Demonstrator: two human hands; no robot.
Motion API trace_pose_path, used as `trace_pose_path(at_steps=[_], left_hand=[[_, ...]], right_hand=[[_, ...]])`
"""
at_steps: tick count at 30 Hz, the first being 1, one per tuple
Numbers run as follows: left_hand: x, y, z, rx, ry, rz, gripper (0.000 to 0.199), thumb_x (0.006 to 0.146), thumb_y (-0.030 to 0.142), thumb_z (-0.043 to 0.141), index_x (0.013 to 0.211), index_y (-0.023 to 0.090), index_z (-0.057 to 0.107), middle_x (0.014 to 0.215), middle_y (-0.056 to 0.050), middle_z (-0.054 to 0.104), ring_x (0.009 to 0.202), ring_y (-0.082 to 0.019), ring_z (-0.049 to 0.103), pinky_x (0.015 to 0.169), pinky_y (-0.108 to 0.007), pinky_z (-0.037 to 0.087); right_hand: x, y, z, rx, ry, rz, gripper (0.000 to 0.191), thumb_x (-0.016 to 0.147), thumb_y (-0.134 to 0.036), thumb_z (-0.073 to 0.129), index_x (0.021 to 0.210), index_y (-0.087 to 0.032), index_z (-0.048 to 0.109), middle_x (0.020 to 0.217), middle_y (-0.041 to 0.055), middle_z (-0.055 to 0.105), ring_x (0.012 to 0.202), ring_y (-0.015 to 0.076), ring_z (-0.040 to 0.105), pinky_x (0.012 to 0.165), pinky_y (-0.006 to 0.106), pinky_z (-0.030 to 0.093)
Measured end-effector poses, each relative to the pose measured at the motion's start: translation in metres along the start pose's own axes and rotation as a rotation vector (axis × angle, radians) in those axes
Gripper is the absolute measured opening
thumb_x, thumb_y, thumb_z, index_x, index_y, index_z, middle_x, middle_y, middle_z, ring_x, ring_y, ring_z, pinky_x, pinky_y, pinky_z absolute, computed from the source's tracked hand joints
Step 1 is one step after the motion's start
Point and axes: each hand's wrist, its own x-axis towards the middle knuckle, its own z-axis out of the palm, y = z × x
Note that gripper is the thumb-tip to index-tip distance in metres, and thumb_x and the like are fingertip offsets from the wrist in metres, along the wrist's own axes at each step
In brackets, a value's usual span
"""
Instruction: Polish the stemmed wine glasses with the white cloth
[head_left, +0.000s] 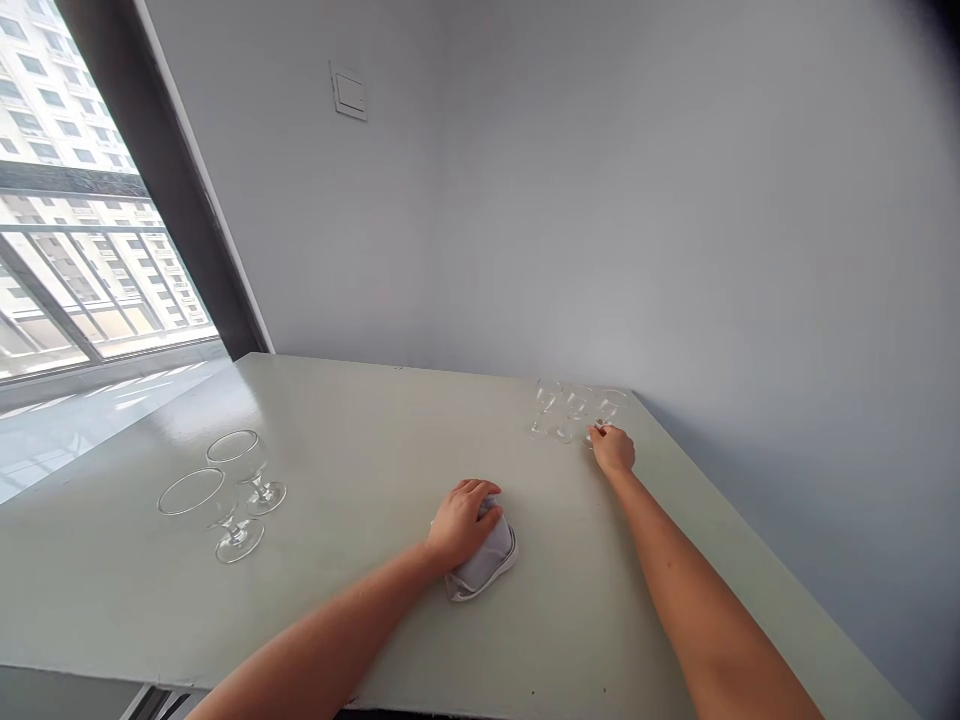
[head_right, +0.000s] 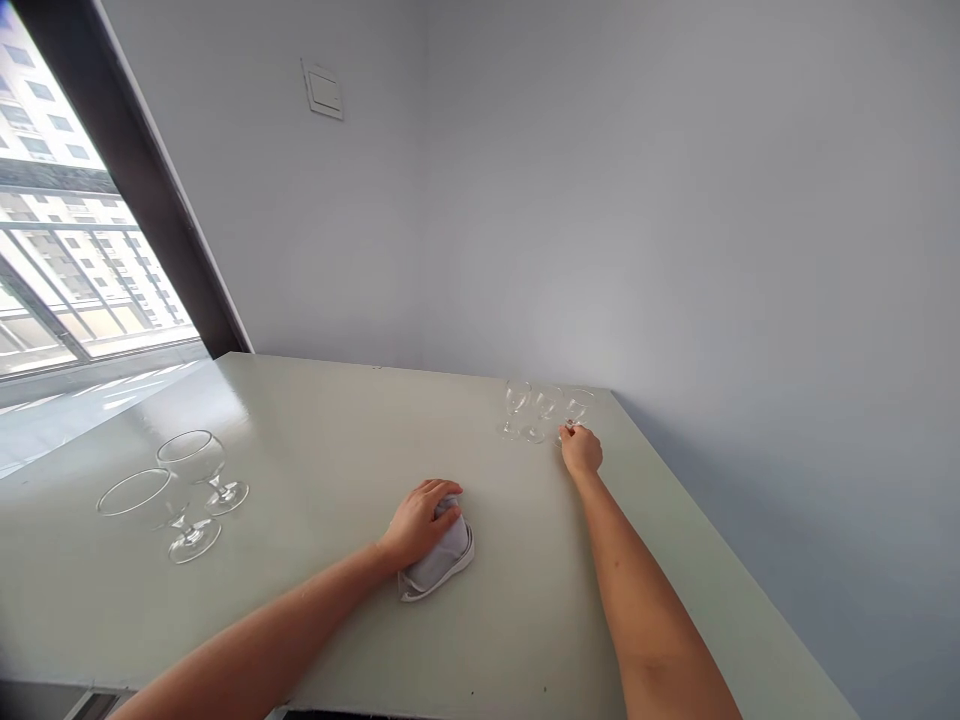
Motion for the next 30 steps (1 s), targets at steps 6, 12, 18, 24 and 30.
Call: trace_pose_path(at_steps=[6, 12, 18, 24, 30], left_hand=[[0.0, -0.001, 0.002, -0.002, 0.006, 0.014, 0.027, 0.078, 0.027, 0.049, 0.103, 0.024, 0.058, 0.104, -0.003, 0.061, 0.102, -0.02, 0.05, 0.086, -0.035, 0.039], [-0.002, 0.001, 0.002, 0.008, 0.037, 0.036, 0.029, 0.078, 0.025, 0.05, 0.107, 0.023, 0.056, 0.108, -0.004, 0.059, 0.104, -0.02, 0.049, 0.088, -0.035, 0.039], [-0.009, 0.025, -0.02, -0.157, 0.283, 0.038, 0.024, 0.078, 0.02, 0.05, 0.101, 0.024, 0.057, 0.114, -0.004, 0.055, 0.108, -0.018, 0.047, 0.09, -0.035, 0.039], [-0.057, 0.028, -0.069, -0.394, 1.085, 0.007, 0.006, 0.08, 0.02, 0.049, 0.086, 0.018, 0.048, 0.101, -0.007, 0.052, 0.098, -0.016, 0.05, 0.083, -0.032, 0.04], [-0.131, -0.044, -0.113, -0.121, 1.519, -0.49, 0.032, 0.069, 0.028, 0.06, 0.093, 0.019, 0.041, 0.116, -0.006, 0.043, 0.106, -0.019, 0.045, 0.088, -0.037, 0.035]], right_hand=[[0.009, 0.002, 0.006, 0.002, -0.01, 0.008, 0.029, 0.075, -0.039, 0.046, 0.07, -0.017, 0.064, 0.078, 0.0099, 0.065, 0.072, 0.0216, 0.057, 0.056, 0.028, 0.035], [0.008, 0.003, 0.005, 0.015, -0.007, -0.008, 0.029, 0.073, -0.04, 0.05, 0.081, -0.016, 0.065, 0.084, 0.011, 0.065, 0.076, 0.023, 0.057, 0.06, 0.03, 0.037], [-0.014, 0.016, -0.025, 0.076, 0.041, -0.053, 0.042, 0.069, -0.043, 0.053, 0.103, -0.018, 0.057, 0.083, 0.0079, 0.064, 0.075, 0.0238, 0.056, 0.063, 0.032, 0.038], [-0.035, 0.029, -0.052, 0.195, 0.076, -0.16, 0.027, 0.066, -0.037, 0.052, 0.087, -0.021, 0.06, 0.07, 0.0063, 0.061, 0.063, 0.0227, 0.055, 0.061, 0.034, 0.039], [-0.124, -0.032, -0.062, 0.34, -0.128, -0.449, 0.026, 0.072, -0.038, 0.049, 0.085, -0.019, 0.06, 0.071, 0.004, 0.061, 0.063, 0.0177, 0.056, 0.06, 0.03, 0.043]])
